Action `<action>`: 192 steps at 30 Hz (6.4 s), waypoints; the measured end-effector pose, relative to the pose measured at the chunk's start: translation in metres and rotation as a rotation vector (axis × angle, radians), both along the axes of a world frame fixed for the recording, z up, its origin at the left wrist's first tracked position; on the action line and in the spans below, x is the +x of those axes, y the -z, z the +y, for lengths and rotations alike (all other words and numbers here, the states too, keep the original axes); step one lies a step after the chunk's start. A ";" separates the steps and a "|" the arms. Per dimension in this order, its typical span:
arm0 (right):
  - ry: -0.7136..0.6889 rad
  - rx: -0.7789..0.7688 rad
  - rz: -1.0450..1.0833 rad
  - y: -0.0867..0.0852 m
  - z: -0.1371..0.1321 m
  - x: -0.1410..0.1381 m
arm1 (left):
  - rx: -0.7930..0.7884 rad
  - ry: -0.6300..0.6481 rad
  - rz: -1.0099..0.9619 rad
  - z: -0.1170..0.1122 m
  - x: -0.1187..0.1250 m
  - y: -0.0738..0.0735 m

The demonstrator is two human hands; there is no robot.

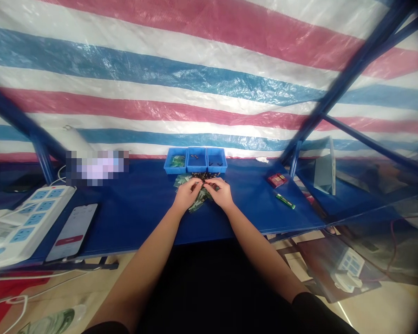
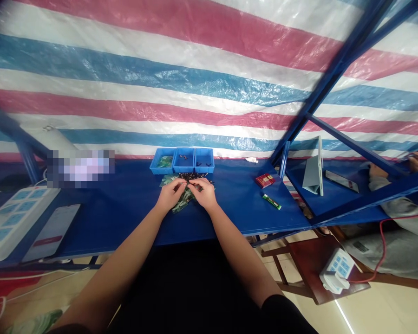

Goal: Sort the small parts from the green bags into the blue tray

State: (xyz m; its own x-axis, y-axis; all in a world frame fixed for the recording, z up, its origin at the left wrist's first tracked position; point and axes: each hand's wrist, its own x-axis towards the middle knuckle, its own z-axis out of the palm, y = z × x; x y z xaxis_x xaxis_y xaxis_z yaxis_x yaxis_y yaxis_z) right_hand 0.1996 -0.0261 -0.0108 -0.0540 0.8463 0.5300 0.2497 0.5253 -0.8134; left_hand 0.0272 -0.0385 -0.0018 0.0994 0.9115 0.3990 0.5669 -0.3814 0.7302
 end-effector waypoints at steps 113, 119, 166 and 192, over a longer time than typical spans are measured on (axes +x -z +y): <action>0.037 0.081 -0.172 0.004 0.000 0.003 | -0.004 0.018 -0.036 0.002 0.000 0.002; 0.039 0.090 -0.173 0.006 0.002 0.003 | -0.002 0.010 -0.015 0.002 0.000 0.003; 0.061 0.092 -0.216 0.003 0.000 0.004 | 0.038 0.097 -0.093 0.005 -0.001 0.009; 0.114 -0.018 -0.086 0.000 -0.002 0.004 | 0.029 0.039 -0.009 0.005 -0.001 0.010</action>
State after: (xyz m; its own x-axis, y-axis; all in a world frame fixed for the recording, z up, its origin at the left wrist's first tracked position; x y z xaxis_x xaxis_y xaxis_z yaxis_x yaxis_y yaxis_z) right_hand 0.2033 -0.0280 -0.0111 -0.0021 0.8591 0.5117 0.3762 0.4748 -0.7956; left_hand 0.0264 -0.0335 -0.0117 0.1314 0.8948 0.4266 0.5446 -0.4247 0.7232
